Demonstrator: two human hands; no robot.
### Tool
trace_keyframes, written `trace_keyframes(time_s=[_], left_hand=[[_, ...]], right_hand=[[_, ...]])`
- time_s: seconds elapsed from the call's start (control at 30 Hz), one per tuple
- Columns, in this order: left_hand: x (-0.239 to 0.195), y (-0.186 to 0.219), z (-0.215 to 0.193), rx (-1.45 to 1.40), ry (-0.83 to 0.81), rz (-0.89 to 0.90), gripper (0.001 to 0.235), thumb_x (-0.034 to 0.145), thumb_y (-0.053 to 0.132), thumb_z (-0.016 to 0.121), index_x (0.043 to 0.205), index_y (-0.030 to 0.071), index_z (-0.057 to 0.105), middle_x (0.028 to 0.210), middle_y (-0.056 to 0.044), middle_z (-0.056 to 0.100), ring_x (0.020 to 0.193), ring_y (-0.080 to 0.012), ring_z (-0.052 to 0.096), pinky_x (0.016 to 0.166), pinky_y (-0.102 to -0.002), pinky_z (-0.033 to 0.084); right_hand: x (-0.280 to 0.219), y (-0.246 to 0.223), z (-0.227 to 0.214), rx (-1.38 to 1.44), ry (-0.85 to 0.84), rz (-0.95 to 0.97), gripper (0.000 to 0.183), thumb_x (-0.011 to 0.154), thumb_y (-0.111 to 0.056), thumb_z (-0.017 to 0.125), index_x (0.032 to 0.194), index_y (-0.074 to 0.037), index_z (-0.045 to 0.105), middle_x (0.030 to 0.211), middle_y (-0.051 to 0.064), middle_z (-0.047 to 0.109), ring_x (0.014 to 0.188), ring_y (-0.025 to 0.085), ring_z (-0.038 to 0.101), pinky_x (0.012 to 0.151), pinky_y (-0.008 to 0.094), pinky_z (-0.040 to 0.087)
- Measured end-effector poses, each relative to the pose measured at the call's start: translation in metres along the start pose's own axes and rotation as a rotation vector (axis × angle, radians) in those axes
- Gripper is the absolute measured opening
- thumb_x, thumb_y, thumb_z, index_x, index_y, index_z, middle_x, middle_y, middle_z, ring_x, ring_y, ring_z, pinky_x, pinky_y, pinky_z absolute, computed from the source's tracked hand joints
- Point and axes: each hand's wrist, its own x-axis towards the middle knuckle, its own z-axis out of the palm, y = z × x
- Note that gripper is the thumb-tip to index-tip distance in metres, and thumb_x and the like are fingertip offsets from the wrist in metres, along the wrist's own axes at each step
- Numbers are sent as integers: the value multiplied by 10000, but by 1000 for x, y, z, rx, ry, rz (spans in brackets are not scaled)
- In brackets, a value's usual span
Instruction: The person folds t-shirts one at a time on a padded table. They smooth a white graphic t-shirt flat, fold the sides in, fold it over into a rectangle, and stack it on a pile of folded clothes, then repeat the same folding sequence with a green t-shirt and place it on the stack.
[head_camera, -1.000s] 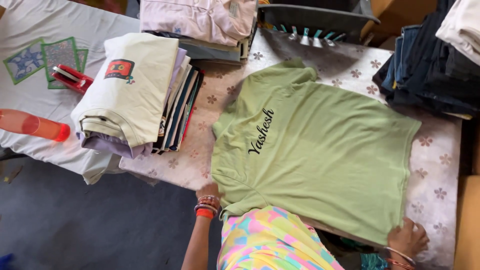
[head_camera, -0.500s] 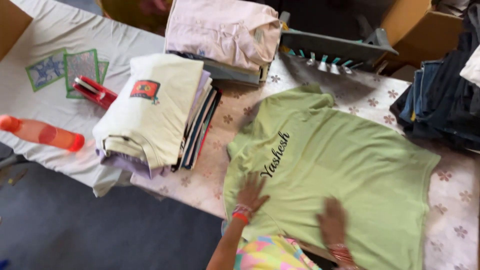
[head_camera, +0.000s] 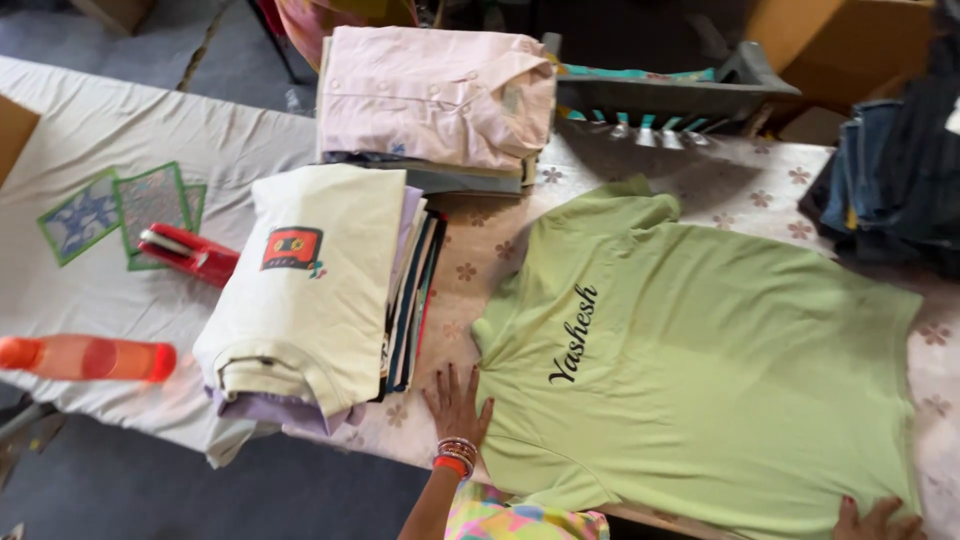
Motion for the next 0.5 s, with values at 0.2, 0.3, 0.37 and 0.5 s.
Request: trace_keyframes(time_s=[0.2, 0.3, 0.37, 0.5], left_hand=[[17, 59, -17, 95, -277, -274, 834, 837, 420, 653, 1556, 189, 299, 1659, -230, 133, 1542, -394, 80, 1184, -674, 58], [9, 103, 11, 0, -221, -161, 860, 816, 341, 671, 1554, 115, 291, 1631, -248, 159, 1515, -384, 97, 1178, -667, 76], [-12, 131, 73, -262, -219, 192, 676, 888, 229, 645, 1500, 28, 440, 1588, -253, 358, 1497, -406, 291, 1195, -580, 228], [-35, 253, -6, -810, -665, 334, 488, 962, 268, 629, 1400, 56, 583, 1383, -226, 621, 1247, -406, 567, 1090, -486, 451]], right_hand=[[65, -36, -31, -576, -521, 112, 748, 891, -688, 577, 1455, -197, 561, 1642, 218, 348, 1545, 444, 240, 1262, 625, 76], [74, -130, -67, -574, -99, -44, 704, 1070, -669, 539, 1492, -109, 484, 1644, 178, 336, 1578, 347, 209, 1225, 639, 93], [85, -211, -91, 296, -105, -201, 765, 984, -493, 478, 1581, -21, 400, 1685, 290, 318, 1586, 442, 239, 1226, 676, 185], [99, -297, -87, 354, -162, -635, 763, 952, -503, 444, 1556, -50, 338, 1639, 173, 306, 1532, 355, 272, 1216, 606, 226]])
